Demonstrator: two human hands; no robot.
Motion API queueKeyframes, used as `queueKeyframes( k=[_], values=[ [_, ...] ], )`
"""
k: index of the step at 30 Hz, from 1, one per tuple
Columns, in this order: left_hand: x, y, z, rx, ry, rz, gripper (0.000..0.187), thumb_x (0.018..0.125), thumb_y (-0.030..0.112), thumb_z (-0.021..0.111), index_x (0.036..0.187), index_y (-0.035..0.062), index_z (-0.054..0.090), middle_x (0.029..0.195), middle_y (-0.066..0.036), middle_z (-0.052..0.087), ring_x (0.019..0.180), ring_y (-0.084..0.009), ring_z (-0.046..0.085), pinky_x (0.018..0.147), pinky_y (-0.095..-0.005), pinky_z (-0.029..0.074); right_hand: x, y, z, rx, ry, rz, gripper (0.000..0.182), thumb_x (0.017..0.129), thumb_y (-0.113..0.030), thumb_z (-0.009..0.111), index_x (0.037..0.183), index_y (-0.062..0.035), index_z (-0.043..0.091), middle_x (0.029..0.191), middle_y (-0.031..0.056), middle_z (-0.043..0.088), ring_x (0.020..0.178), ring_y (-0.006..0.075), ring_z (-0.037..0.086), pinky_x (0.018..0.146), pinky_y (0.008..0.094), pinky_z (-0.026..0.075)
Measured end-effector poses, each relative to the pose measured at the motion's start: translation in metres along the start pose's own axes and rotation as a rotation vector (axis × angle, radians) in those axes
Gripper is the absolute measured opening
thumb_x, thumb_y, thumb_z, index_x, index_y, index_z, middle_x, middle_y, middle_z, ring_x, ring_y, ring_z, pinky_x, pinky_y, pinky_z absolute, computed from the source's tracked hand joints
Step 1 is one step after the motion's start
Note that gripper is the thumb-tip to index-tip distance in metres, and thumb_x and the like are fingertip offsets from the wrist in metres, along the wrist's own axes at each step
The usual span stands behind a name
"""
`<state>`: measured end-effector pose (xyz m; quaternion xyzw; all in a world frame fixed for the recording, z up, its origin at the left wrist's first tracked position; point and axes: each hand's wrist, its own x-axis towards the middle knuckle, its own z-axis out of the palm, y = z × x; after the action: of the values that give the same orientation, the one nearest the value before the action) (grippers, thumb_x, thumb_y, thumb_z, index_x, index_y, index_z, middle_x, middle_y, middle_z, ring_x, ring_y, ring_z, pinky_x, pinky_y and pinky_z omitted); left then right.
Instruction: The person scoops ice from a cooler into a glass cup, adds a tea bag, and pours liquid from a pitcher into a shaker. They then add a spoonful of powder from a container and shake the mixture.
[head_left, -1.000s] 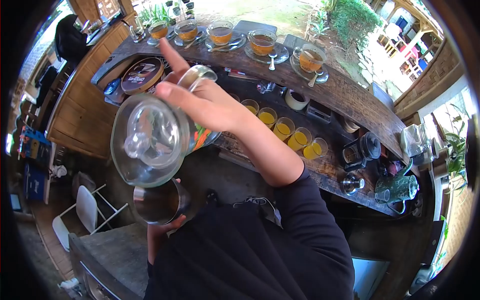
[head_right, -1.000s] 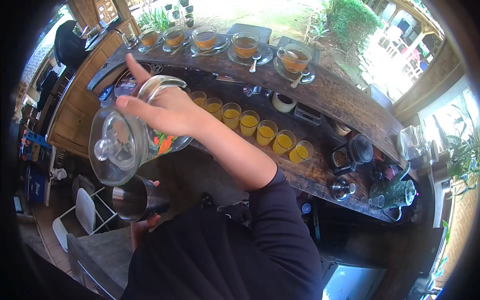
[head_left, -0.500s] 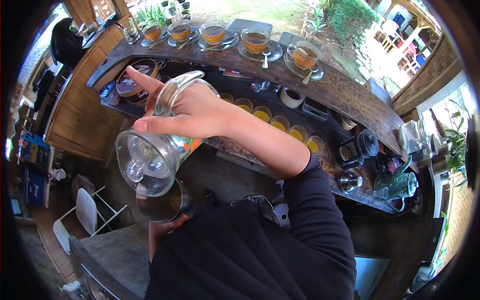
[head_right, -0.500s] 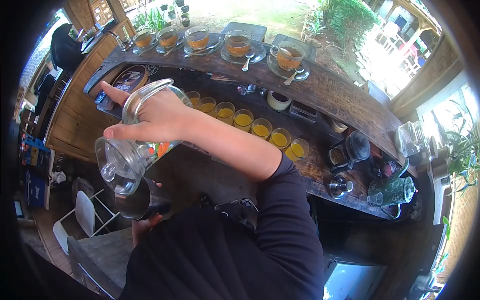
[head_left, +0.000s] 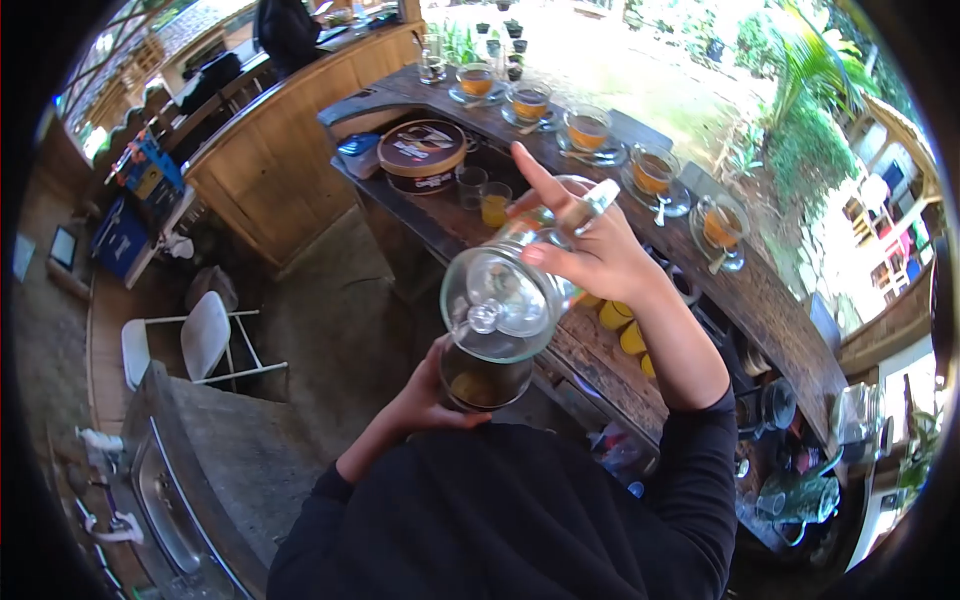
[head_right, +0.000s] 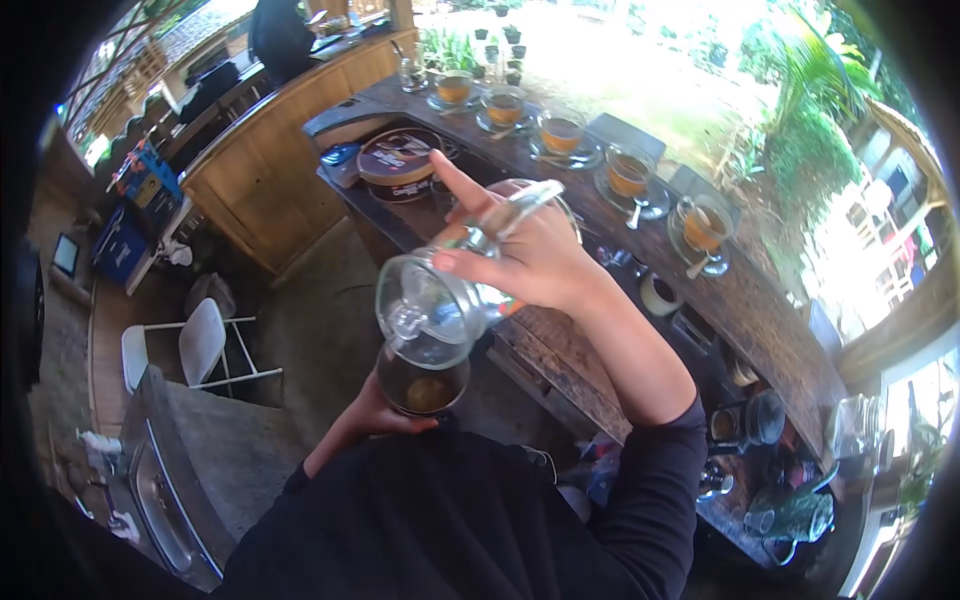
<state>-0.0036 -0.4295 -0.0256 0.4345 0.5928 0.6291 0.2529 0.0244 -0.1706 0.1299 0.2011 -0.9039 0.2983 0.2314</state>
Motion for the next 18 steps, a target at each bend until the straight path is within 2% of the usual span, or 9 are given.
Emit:
queueKeyframes(
  k=[6, 9, 18],
  values=[
    [0.000, 0.002, 0.004, -0.053, -0.009, 0.018, 0.099, 0.060, 0.015, 0.084, 0.138, 0.0054, 0.024, 0.134, -0.009, 0.038, 0.128, -0.0192, 0.032, 0.105, -0.0337, 0.026, 0.001, -0.006, -0.008, -0.083, -0.053, -0.038, 0.084, 0.080, -0.060, 0.049, 0.143, -0.0089, 0.026, 0.097, 0.0102, 0.063, 0.091, 0.0266, 0.055, 0.085, 0.0398, 0.039],
    [-0.001, 0.002, 0.005, -0.025, -0.003, 0.028, 0.099, 0.060, 0.016, 0.084, 0.138, 0.0058, 0.024, 0.133, -0.009, 0.039, 0.128, -0.0191, 0.032, 0.105, -0.0341, 0.026, 0.001, -0.012, -0.014, -0.277, -0.134, -0.067, 0.088, 0.077, -0.064, 0.050, 0.142, -0.0084, 0.028, 0.100, 0.0076, 0.063, 0.098, 0.0294, 0.054, 0.089, 0.0430, 0.036],
    [-0.003, 0.001, 0.004, -0.064, -0.041, 0.063, 0.100, 0.060, 0.017, 0.084, 0.138, 0.0060, 0.023, 0.133, -0.009, 0.040, 0.126, -0.0187, 0.035, 0.104, -0.0346, 0.028, 0.007, -0.031, -0.022, -0.365, -0.186, -0.130, 0.088, 0.075, -0.065, 0.052, 0.140, -0.0087, 0.031, 0.101, 0.0069, 0.063, 0.100, 0.0305, 0.054, 0.090, 0.0453, 0.036]
  ],
)
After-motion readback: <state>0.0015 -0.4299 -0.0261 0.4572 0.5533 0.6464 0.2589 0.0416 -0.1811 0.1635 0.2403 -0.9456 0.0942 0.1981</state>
